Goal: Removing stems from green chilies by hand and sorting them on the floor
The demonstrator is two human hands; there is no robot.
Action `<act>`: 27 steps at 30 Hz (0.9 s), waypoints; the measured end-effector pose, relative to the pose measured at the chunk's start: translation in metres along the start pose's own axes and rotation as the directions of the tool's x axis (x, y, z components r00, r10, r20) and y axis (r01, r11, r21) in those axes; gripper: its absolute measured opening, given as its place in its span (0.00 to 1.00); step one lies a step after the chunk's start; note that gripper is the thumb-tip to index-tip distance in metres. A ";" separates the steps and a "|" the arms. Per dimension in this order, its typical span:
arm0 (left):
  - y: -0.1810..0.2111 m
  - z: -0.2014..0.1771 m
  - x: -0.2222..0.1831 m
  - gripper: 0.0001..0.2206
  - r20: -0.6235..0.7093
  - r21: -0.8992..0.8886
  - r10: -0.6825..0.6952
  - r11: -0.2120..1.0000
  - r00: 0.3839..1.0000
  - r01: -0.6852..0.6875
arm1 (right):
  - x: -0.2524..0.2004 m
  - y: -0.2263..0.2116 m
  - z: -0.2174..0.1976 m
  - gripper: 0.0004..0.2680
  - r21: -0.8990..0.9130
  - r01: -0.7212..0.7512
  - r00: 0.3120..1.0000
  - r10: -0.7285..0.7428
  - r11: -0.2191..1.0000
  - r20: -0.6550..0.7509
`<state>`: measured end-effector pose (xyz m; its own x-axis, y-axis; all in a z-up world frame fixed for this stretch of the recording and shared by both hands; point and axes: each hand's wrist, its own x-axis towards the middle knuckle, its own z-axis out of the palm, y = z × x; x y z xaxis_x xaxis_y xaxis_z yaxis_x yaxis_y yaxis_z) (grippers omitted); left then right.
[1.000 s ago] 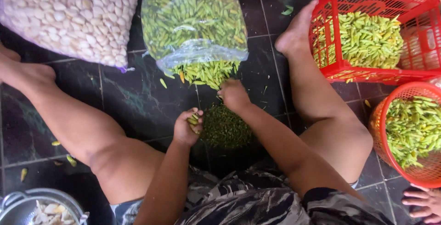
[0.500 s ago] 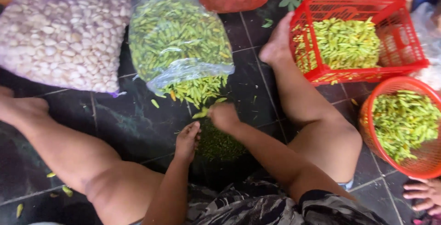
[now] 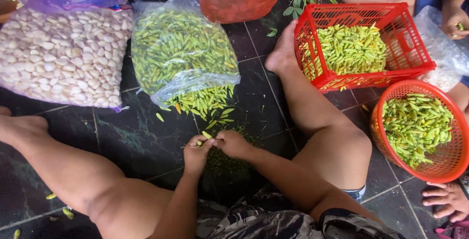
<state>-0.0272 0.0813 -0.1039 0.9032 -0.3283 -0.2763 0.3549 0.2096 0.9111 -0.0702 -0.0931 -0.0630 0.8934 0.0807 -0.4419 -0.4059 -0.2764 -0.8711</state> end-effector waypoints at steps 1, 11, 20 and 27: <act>0.001 0.003 0.000 0.09 -0.049 0.151 0.029 0.988 0.998 -0.021 | -0.010 -0.018 0.001 0.11 -0.226 0.066 0.992 -0.088 0.972 -0.090; -0.041 -0.021 0.021 0.16 -0.152 0.099 -0.036 0.994 0.988 0.051 | 0.000 0.008 -0.001 0.08 -0.294 0.165 0.969 -0.210 0.942 -0.129; 0.022 0.003 -0.006 0.14 0.184 -0.205 -0.308 0.917 0.933 0.343 | 0.001 0.028 -0.020 0.05 -0.098 0.189 0.981 -0.185 0.977 0.051; 0.000 -0.008 0.005 0.12 0.107 -0.085 -0.253 0.961 0.962 0.262 | -0.010 0.000 -0.031 0.08 -0.272 0.105 0.992 -0.083 0.957 0.093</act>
<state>-0.0205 0.0864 -0.1077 0.7528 -0.4677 -0.4632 0.5984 0.1933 0.7775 -0.0732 -0.1239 -0.0518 0.9020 0.1924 -0.3865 -0.2419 -0.5164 -0.8215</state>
